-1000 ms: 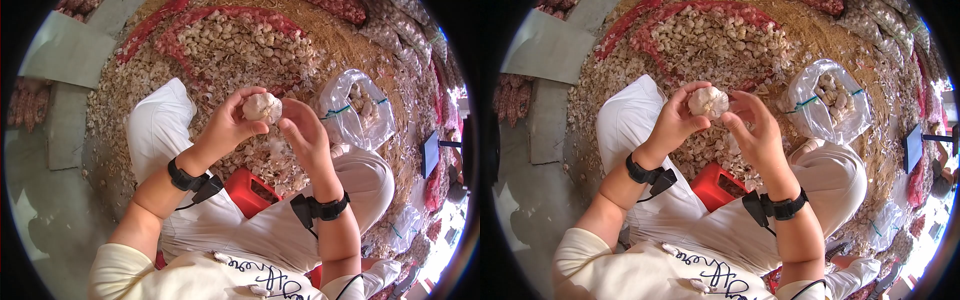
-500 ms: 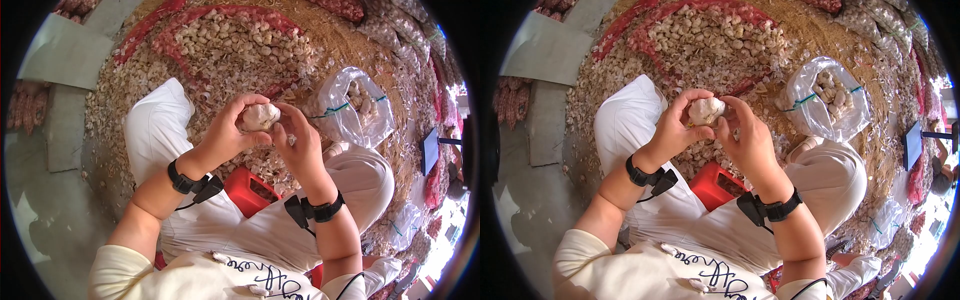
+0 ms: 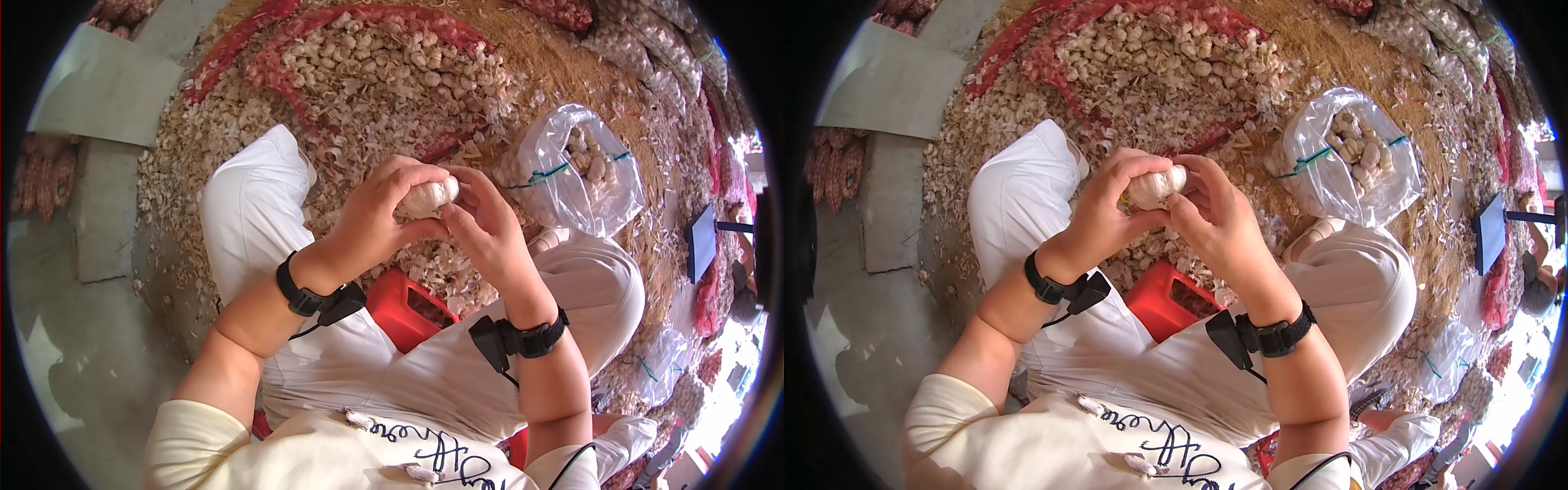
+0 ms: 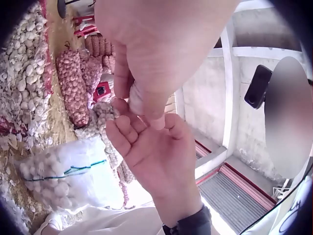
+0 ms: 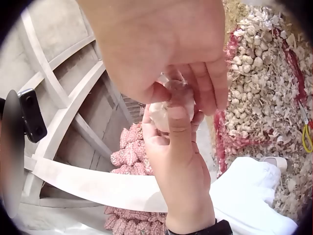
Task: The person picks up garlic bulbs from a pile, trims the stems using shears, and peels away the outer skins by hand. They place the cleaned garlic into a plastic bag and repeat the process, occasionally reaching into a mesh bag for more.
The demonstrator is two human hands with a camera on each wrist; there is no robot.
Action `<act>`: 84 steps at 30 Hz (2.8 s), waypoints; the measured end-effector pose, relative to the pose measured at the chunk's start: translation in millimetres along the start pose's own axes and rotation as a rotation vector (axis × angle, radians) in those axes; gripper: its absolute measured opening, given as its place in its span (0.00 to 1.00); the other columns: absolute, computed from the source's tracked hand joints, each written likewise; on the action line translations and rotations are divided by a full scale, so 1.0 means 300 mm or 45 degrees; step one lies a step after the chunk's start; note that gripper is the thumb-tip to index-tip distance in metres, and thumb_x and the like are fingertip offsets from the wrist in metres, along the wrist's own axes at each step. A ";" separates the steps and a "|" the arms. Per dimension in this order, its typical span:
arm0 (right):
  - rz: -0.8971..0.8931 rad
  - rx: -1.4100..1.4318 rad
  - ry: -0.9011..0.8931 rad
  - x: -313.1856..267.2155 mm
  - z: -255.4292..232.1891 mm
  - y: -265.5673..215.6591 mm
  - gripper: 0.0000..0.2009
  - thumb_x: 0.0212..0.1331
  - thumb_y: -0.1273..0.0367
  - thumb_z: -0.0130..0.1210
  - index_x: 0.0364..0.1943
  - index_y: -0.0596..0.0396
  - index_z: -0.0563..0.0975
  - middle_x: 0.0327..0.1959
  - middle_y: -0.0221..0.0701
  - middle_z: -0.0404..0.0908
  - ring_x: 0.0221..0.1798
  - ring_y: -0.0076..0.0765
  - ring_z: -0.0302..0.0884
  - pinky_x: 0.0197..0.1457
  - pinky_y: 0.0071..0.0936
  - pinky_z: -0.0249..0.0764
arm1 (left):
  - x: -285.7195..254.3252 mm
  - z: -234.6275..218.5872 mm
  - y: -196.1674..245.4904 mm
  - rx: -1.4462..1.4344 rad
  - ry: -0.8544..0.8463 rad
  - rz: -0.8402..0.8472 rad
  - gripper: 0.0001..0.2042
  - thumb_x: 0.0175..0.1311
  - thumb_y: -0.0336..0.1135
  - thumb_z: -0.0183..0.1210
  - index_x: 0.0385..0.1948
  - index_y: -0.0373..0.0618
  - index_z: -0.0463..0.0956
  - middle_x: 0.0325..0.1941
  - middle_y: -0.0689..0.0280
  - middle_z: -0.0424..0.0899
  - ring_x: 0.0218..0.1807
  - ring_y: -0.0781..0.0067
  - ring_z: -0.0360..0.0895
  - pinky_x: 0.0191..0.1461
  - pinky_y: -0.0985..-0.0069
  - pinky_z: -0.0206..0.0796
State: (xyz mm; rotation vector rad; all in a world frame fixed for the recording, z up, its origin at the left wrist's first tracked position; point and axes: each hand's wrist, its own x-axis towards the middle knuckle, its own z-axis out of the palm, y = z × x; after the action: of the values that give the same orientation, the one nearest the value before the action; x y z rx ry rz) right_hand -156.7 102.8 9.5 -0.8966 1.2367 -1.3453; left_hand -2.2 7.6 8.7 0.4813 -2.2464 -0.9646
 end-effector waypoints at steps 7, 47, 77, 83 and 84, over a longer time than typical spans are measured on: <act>0.003 0.043 0.024 -0.001 0.005 0.022 0.17 0.58 0.77 0.46 0.53 0.64 0.68 0.44 0.37 0.78 0.47 0.27 0.76 0.50 0.25 0.75 | -0.002 0.002 -0.003 -0.019 0.011 0.021 0.27 0.44 0.33 0.72 0.50 0.49 0.72 0.47 0.63 0.78 0.49 0.58 0.77 0.51 0.67 0.71; -0.364 -0.518 0.245 0.004 -0.001 -0.025 0.16 0.61 0.67 0.58 0.52 0.57 0.74 0.41 0.36 0.81 0.38 0.32 0.80 0.43 0.29 0.76 | -0.010 -0.012 -0.039 -0.843 -0.099 -0.591 0.33 0.52 0.46 0.70 0.56 0.40 0.67 0.49 0.64 0.77 0.49 0.78 0.75 0.53 0.78 0.71; -0.409 -0.417 0.275 0.031 -0.034 0.041 0.20 0.67 0.60 0.52 0.54 0.61 0.72 0.41 0.36 0.79 0.45 0.32 0.79 0.50 0.26 0.74 | -0.005 -0.007 -0.029 -1.334 -0.060 -0.619 0.29 0.59 0.37 0.65 0.62 0.44 0.62 0.55 0.63 0.74 0.56 0.72 0.73 0.56 0.72 0.72; -0.205 -0.172 0.163 -0.011 0.020 0.007 0.15 0.65 0.65 0.55 0.49 0.61 0.73 0.38 0.36 0.82 0.40 0.31 0.81 0.44 0.24 0.75 | -0.017 -0.007 -0.047 -1.347 -0.098 -0.648 0.25 0.63 0.30 0.61 0.60 0.37 0.62 0.56 0.61 0.73 0.56 0.70 0.74 0.59 0.72 0.72; -0.204 -0.172 0.163 -0.014 0.023 0.008 0.15 0.65 0.65 0.55 0.49 0.61 0.73 0.38 0.36 0.82 0.40 0.31 0.81 0.44 0.24 0.75 | -0.019 -0.007 -0.050 -1.361 -0.144 -0.658 0.25 0.63 0.30 0.61 0.60 0.36 0.62 0.56 0.60 0.74 0.56 0.70 0.75 0.59 0.72 0.72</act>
State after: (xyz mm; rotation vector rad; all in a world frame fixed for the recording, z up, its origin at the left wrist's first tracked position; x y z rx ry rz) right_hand -148.8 105.7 9.1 -1.0358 1.3910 -1.4780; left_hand 4.7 -0.2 -3.7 0.4957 -1.3670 -2.2687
